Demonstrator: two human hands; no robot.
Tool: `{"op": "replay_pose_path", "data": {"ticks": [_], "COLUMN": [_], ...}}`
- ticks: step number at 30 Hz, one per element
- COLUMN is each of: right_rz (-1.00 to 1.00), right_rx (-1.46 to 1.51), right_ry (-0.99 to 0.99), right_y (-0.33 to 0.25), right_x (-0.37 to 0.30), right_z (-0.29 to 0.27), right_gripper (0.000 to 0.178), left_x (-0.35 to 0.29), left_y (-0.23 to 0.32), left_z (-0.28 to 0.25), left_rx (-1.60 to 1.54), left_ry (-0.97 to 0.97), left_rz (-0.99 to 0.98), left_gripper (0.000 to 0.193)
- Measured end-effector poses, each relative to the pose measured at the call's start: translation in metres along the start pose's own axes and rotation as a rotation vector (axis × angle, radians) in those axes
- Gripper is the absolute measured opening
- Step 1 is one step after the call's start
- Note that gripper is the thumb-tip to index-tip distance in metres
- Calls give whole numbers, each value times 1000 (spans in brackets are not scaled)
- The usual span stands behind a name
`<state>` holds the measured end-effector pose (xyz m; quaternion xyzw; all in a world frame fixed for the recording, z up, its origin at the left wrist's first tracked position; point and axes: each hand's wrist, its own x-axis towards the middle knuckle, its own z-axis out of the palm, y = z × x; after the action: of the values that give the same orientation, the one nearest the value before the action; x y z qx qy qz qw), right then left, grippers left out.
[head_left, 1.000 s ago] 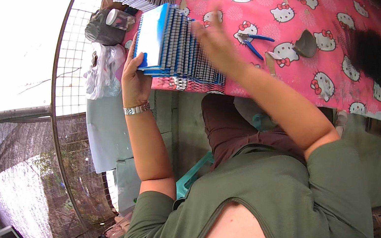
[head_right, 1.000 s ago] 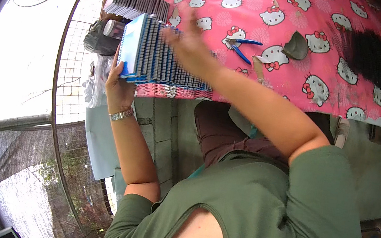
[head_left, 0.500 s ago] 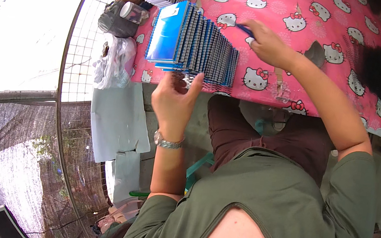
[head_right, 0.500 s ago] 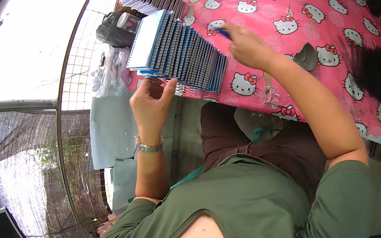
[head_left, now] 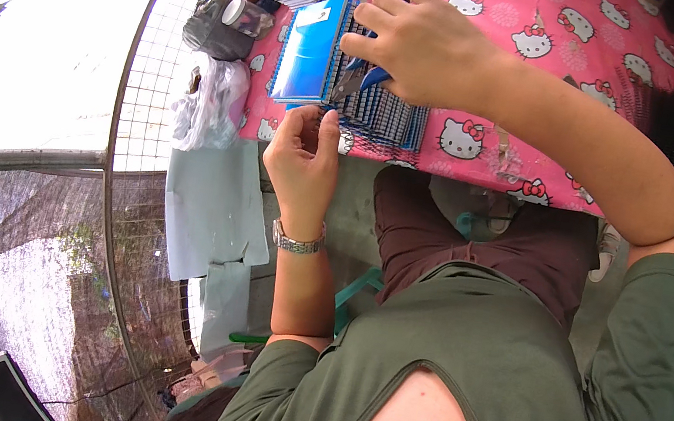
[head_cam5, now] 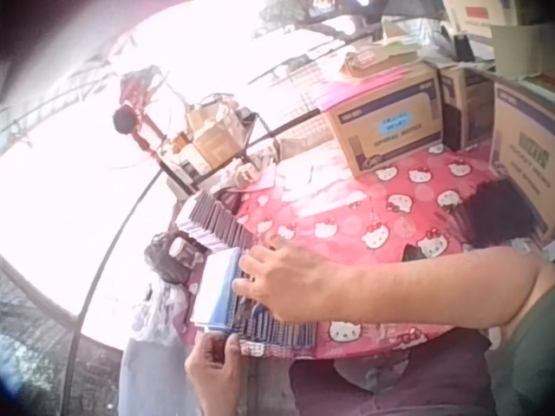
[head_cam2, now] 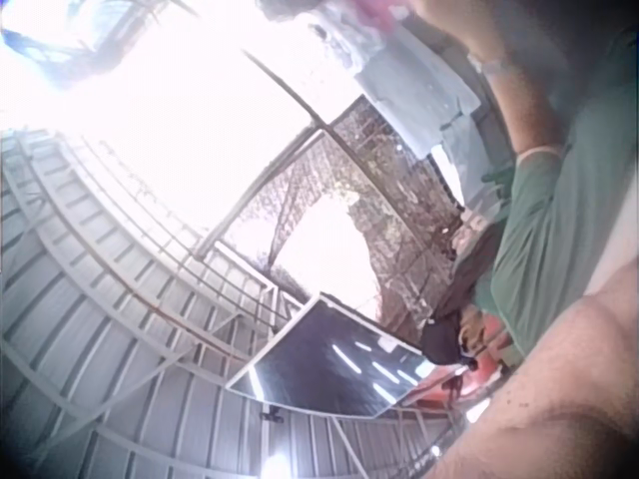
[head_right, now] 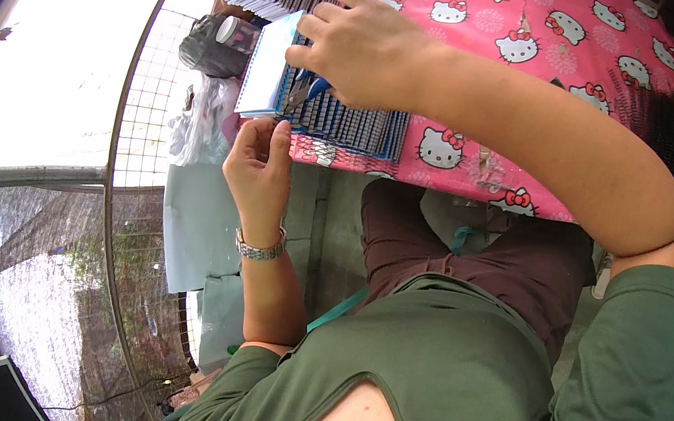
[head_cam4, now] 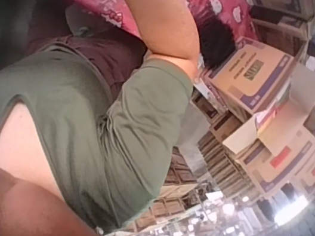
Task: The person counts and aligns small blue spiral notebooks on a table, places a stack into a shipping box, and then uses a pair of pliers to adjust the spiral binding on pink notebooks.
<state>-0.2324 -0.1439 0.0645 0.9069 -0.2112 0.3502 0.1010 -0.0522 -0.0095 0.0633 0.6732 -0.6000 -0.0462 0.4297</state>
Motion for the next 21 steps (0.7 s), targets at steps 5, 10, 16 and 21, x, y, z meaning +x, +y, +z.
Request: {"op": "replay_pose_path", "data": {"ticks": [5, 10, 16, 21], "right_rz": [30, 130, 127, 95], "right_rx": [5, 21, 4, -40], "right_ry": [-49, -334, -213, -87], "right_y": [-5, -12, -11, -1], "right_x": [2, 10, 1, -17], "right_z": [-1, -9, -1, 5], "right_gripper": [36, 11, 14, 38], "left_x": [-1, -1, -4, -3], "left_y": [-5, -5, -6, 1], "left_z": [4, 1, -1, -5], "left_rx": [-77, -49, -195, -370], "left_ry": [-4, -6, -22, -62], "left_rz": [-14, 22, -95, -277], "left_gripper": [14, 13, 16, 16]}}
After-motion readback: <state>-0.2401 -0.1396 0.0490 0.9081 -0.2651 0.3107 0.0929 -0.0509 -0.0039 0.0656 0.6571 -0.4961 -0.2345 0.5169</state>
